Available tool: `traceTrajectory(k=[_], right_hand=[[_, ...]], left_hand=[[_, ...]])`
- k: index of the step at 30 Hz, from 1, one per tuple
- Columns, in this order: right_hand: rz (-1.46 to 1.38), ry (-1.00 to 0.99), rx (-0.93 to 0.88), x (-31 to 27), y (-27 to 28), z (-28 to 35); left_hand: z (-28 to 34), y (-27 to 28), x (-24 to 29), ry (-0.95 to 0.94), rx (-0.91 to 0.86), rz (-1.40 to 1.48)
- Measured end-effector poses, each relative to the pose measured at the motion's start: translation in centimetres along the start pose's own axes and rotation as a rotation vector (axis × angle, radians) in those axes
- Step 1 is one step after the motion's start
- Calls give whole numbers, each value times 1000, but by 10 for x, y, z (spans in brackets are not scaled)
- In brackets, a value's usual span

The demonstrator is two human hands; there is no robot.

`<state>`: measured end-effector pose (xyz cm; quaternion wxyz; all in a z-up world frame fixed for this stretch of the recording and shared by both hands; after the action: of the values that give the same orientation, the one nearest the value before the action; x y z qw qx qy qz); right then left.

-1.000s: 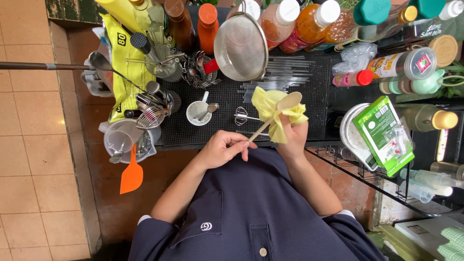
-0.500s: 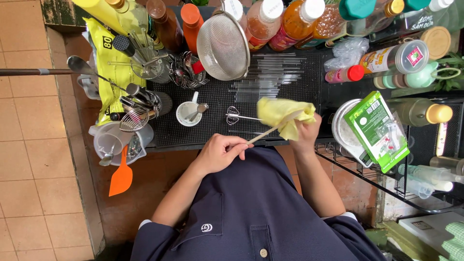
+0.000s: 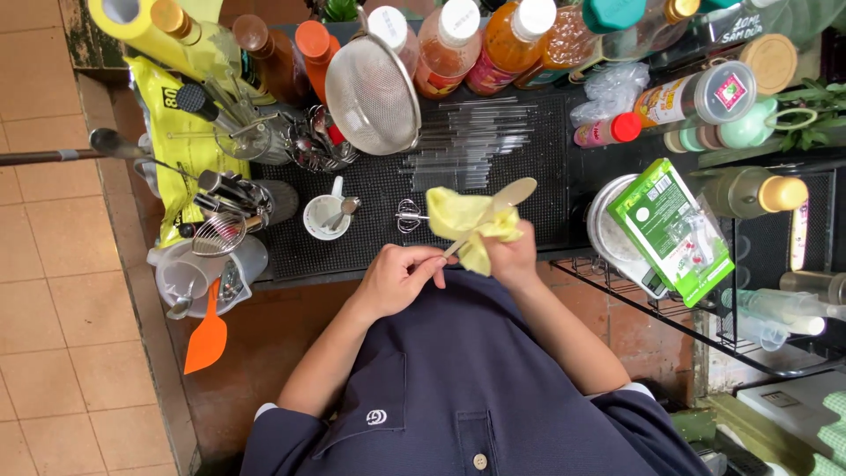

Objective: Cleaning and wiping various bar tools such as a whisk and spoons at a counter.

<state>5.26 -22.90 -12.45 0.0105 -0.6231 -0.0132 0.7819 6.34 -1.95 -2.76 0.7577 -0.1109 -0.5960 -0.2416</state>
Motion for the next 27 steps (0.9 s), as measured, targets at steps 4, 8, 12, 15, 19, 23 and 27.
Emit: traceTrajectory(k=[4,8,12,15,19,23,27], right_hand=[[-74,-44,-134,-9,-21,4],[9,-1,-176,-17,-18,2],[-117,-80,-161,-22,-9,0],[-140,-20,7,-18,10,-8],[-395,-76,119,-8,31,-17],[-659,-100,74,-3,28,-16],[-780,-121,68,-9,27,-20]], left_hand=[[-7,-4,-10,-65,1,84],[-17,-10,-15,24,-68,60],[-25,-19,-3,-13,-189,174],[-30,-22,0,-35,-262,160],[-32,-22,-7,-38,-340,194],[-27,-29,-24,97,-534,495],[-24,-34,-43,170,-631,719]])
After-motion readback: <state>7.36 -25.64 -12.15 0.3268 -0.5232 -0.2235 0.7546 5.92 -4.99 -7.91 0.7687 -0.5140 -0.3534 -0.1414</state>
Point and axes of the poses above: each hand's wrist, its own z-axis away from the middle knuckle, its own y-axis out of the back of the hand, x = y × z, the point moved 7 cm from there along -z, towards the middle knuckle, and after that the axes turned 1 degree about x, right-handed, at the moved point
